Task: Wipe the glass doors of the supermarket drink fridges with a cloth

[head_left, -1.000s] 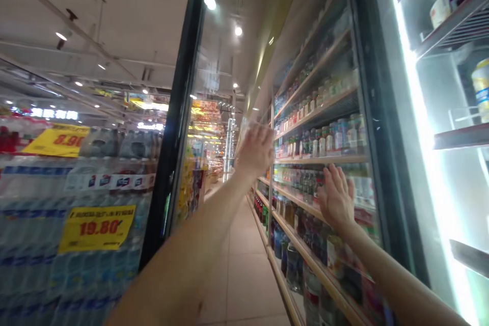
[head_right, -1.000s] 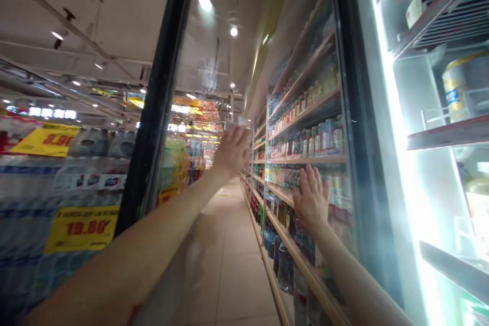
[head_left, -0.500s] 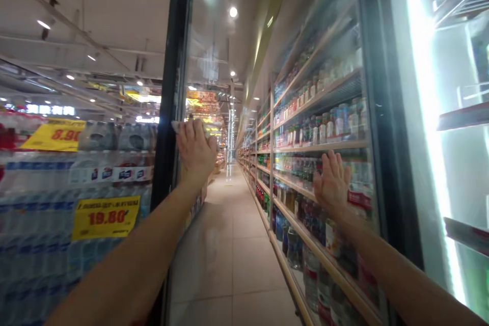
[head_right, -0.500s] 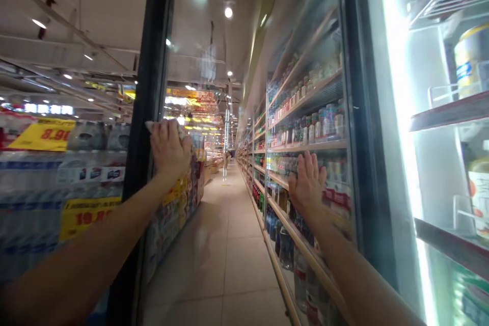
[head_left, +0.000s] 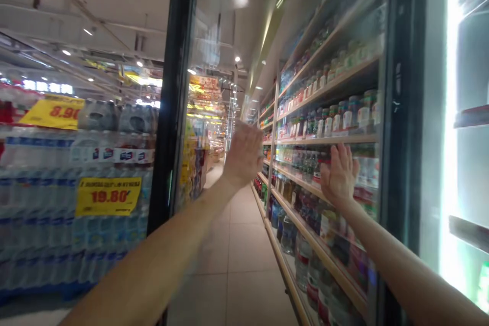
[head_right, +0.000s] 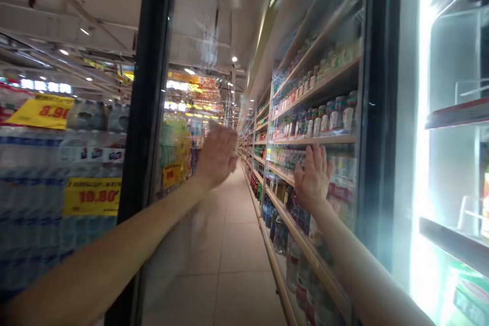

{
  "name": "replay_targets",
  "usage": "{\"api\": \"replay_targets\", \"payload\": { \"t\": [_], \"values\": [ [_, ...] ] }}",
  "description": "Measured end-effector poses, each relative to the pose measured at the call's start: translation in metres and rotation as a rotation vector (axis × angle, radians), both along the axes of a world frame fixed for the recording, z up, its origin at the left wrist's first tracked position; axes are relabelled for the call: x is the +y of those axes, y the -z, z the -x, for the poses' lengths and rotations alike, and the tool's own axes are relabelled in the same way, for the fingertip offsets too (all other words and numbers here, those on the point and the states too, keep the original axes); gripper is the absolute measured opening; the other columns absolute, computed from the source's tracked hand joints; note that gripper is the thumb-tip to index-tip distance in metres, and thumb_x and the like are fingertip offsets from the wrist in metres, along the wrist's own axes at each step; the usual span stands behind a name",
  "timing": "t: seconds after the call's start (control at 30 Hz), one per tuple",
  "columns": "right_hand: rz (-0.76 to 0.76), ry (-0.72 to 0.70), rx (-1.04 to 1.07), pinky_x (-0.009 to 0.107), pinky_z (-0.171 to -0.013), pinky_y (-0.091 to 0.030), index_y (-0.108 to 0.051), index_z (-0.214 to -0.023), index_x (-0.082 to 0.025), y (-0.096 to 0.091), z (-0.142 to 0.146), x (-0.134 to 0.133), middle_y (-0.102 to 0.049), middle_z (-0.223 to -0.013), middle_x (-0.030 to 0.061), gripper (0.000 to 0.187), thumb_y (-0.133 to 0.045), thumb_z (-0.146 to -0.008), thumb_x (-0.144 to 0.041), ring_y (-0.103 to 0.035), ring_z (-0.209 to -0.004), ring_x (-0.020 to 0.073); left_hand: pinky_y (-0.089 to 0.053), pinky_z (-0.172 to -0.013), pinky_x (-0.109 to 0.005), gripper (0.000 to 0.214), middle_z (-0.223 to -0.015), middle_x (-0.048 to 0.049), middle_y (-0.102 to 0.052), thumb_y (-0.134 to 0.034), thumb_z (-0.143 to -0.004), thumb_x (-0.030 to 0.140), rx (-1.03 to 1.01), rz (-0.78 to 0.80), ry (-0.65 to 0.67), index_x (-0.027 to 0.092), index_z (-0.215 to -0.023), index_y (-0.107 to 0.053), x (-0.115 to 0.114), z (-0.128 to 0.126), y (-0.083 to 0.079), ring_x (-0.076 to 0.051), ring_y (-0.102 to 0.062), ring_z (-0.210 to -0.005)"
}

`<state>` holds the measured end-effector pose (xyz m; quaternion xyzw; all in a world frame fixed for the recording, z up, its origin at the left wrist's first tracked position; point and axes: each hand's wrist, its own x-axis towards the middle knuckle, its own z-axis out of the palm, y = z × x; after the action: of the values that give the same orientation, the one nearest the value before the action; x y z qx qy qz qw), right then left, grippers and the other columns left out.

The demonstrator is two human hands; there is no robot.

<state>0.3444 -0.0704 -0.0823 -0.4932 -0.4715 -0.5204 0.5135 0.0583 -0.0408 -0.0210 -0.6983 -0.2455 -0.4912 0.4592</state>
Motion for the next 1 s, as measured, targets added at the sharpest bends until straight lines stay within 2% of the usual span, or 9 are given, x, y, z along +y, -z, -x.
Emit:
{"api": "replay_targets", "payload": {
  "t": [0.07, 0.1, 0.2, 0.27, 0.43, 0.63, 0.8, 0.83, 1.0],
  "values": [
    [0.007, -0.008, 0.004, 0.052, -0.105, -0.020, -0.027, -0.141, -0.015, 0.000, -0.001, 0.000, -0.032, -0.144, 0.0156, 0.058, -0.037, -0.087, -0.034, -0.024, -0.135, 0.0285, -0.018, -0.112, -0.042, 0.050, -0.142, -0.0071, -0.038, -0.037, -0.087, 0.033, 0.249, 0.000, 0.011, 0.019, -0.135, -0.035, -0.003, -0.003, 0.007, -0.023, -0.024, -0.136],
    [0.011, -0.011, 0.008, 0.052, -0.105, -0.020, -0.028, -0.141, -0.015, -0.001, -0.001, 0.000, -0.032, -0.144, 0.0154, 0.058, -0.037, -0.087, -0.034, -0.024, -0.135, 0.0287, -0.019, -0.112, -0.042, 0.049, -0.142, -0.0064, -0.038, -0.037, -0.087, 0.034, 0.224, 0.009, 0.006, 0.020, -0.134, -0.035, -0.003, 0.000, 0.007, -0.023, -0.024, -0.136],
    [0.010, -0.019, 0.027, 0.053, -0.105, -0.020, -0.028, -0.141, -0.016, -0.001, 0.002, 0.000, -0.033, -0.144, 0.0151, 0.057, -0.035, -0.087, -0.034, -0.024, -0.135, 0.0291, -0.018, -0.111, -0.048, 0.053, -0.143, -0.0119, -0.034, -0.038, -0.085, 0.034, -0.286, 0.046, -0.029, 0.015, -0.135, -0.034, 0.000, 0.018, 0.000, -0.029, -0.020, -0.137],
    [0.012, -0.021, 0.040, 0.053, -0.105, -0.019, -0.028, -0.141, -0.016, -0.001, 0.003, 0.000, -0.033, -0.144, 0.0149, 0.057, -0.035, -0.087, -0.033, -0.024, -0.135, 0.0295, -0.016, -0.111, -0.051, 0.056, -0.143, -0.0155, -0.032, -0.039, -0.085, 0.034, -0.431, 0.052, -0.046, 0.010, -0.135, -0.033, 0.000, 0.019, 0.001, -0.031, -0.017, -0.137],
    [0.026, -0.023, 0.025, 0.053, -0.105, -0.019, -0.030, -0.139, -0.015, 0.000, 0.002, -0.002, -0.032, -0.144, 0.0152, 0.056, -0.036, -0.087, -0.034, -0.024, -0.135, 0.0295, -0.016, -0.113, -0.040, 0.050, -0.142, -0.0062, -0.038, -0.037, -0.087, 0.034, 0.296, 0.000, -0.021, 0.020, -0.135, -0.035, -0.002, 0.002, 0.021, -0.022, -0.022, -0.136],
    [0.008, -0.014, 0.022, 0.052, -0.106, -0.020, -0.034, -0.137, -0.011, 0.000, 0.001, -0.001, -0.033, -0.144, 0.0159, 0.055, -0.036, -0.087, -0.033, -0.025, -0.135, 0.0289, -0.021, -0.108, -0.051, 0.056, -0.142, -0.0175, -0.035, -0.037, -0.087, 0.038, -0.411, -0.004, -0.103, 0.009, -0.135, -0.034, 0.004, 0.042, 0.011, -0.031, -0.020, -0.136],
    [-0.008, -0.022, 0.005, 0.052, -0.105, -0.022, -0.036, -0.136, -0.012, 0.000, -0.001, 0.000, -0.036, -0.142, 0.0161, 0.054, -0.036, -0.087, -0.035, -0.028, -0.133, 0.0296, -0.018, -0.112, -0.042, 0.050, -0.141, -0.0063, -0.040, -0.037, -0.088, 0.034, 0.381, -0.083, -0.056, 0.021, -0.136, -0.034, 0.001, 0.030, 0.035, -0.022, -0.024, -0.136],
    [-0.011, -0.030, 0.004, 0.052, -0.105, -0.022, -0.036, -0.136, -0.013, 0.000, -0.001, -0.001, -0.037, -0.141, 0.0159, 0.054, -0.036, -0.087, -0.035, -0.028, -0.133, 0.0295, -0.019, -0.112, -0.041, 0.050, -0.140, -0.0055, -0.041, -0.037, -0.088, 0.033, 0.419, -0.086, -0.055, 0.022, -0.136, -0.035, 0.001, 0.032, 0.035, -0.021, -0.025, -0.135],
    [-0.020, -0.047, 0.022, 0.052, -0.106, -0.021, -0.034, -0.137, -0.014, 0.001, 0.002, -0.001, -0.035, -0.143, 0.0154, 0.054, -0.037, -0.087, -0.034, -0.027, -0.134, 0.0291, -0.022, -0.109, -0.049, 0.054, -0.141, -0.0164, -0.037, -0.039, -0.086, 0.031, -0.222, -0.094, -0.109, 0.011, -0.136, -0.033, 0.005, 0.065, 0.021, -0.028, -0.019, -0.137]
  ]
}}
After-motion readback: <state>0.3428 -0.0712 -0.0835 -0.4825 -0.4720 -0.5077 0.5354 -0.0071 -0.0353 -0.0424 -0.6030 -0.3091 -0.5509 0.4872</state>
